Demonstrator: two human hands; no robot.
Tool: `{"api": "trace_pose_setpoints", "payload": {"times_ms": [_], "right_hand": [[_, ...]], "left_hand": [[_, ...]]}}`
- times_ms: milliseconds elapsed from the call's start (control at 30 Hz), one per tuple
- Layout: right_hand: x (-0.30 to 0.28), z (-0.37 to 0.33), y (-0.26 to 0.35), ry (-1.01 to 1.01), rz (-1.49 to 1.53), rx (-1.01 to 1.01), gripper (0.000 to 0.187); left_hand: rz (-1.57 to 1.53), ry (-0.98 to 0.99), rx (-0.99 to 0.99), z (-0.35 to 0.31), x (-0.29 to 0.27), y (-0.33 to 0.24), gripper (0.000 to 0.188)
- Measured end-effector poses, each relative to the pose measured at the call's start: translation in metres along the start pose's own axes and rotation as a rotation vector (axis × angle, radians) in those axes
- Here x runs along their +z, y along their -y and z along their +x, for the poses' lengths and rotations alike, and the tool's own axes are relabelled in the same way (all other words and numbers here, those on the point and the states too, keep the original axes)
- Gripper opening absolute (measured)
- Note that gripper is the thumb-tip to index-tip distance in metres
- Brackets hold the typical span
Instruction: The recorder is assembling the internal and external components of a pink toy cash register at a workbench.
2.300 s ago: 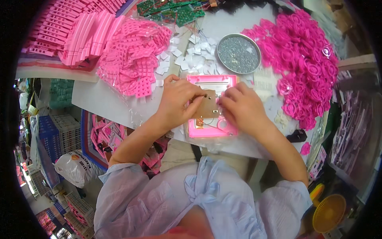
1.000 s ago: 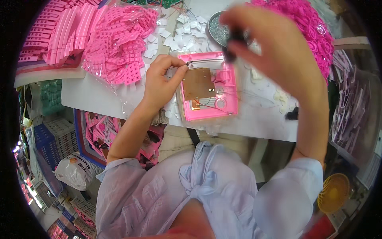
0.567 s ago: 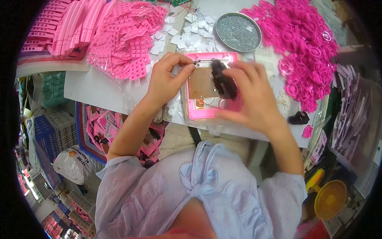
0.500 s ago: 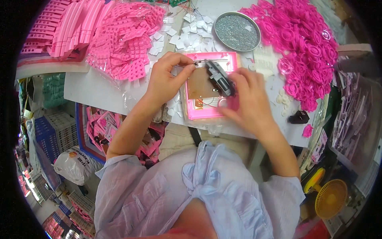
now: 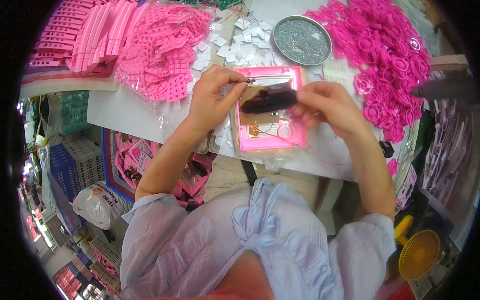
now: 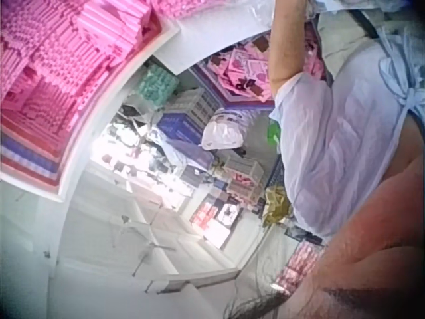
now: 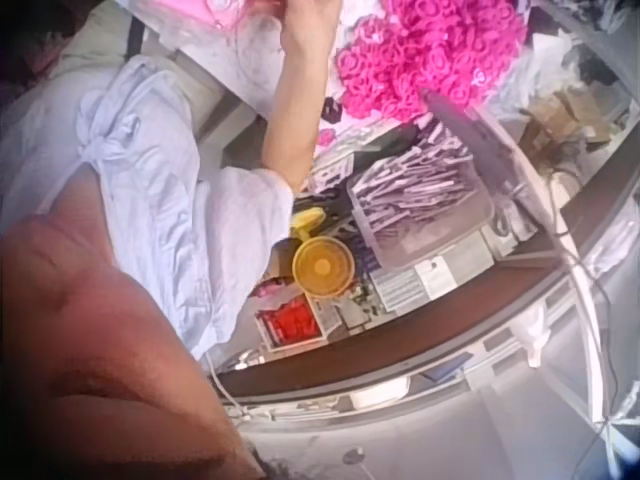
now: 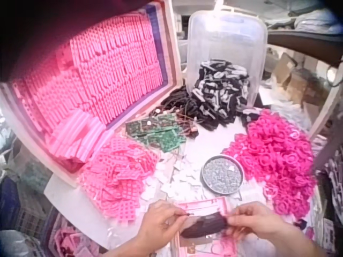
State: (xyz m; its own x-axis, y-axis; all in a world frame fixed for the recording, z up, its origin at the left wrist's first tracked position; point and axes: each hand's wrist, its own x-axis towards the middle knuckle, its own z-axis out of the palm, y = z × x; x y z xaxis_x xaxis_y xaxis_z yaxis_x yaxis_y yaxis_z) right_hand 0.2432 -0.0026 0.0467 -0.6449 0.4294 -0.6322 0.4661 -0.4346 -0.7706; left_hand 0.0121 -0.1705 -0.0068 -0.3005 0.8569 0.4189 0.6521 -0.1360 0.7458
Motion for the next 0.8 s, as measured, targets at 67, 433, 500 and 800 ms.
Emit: {"api": "trace_pose_setpoints", "payload": {"times_ms": [67, 433, 500, 800], "right_hand": [[0.014, -0.004, 0.002, -0.216, -0.538, -0.330, 0.031], [0.034, 0.028, 0.003, 0.055, -1.133, -1.140, 0.051], [0.037, 0.025, 0.007, 0.070, -1.130, -1.095, 0.051], [0.048, 0.023, 0.008, 0.089, -1.186, -1.108, 0.043]], "left_hand": [[0.065, 0.005, 0.051, -0.002, -0.004, -0.001, 0.010], [0.186, 0.226, 0.256, 0.016, -0.023, -0.005, 0.010], [0.236, 0.288, 0.289, 0.020, -0.028, -0.007, 0.012], [0.462, 0.491, 0.431, 0.029, -0.032, -0.026, 0.012]]}}
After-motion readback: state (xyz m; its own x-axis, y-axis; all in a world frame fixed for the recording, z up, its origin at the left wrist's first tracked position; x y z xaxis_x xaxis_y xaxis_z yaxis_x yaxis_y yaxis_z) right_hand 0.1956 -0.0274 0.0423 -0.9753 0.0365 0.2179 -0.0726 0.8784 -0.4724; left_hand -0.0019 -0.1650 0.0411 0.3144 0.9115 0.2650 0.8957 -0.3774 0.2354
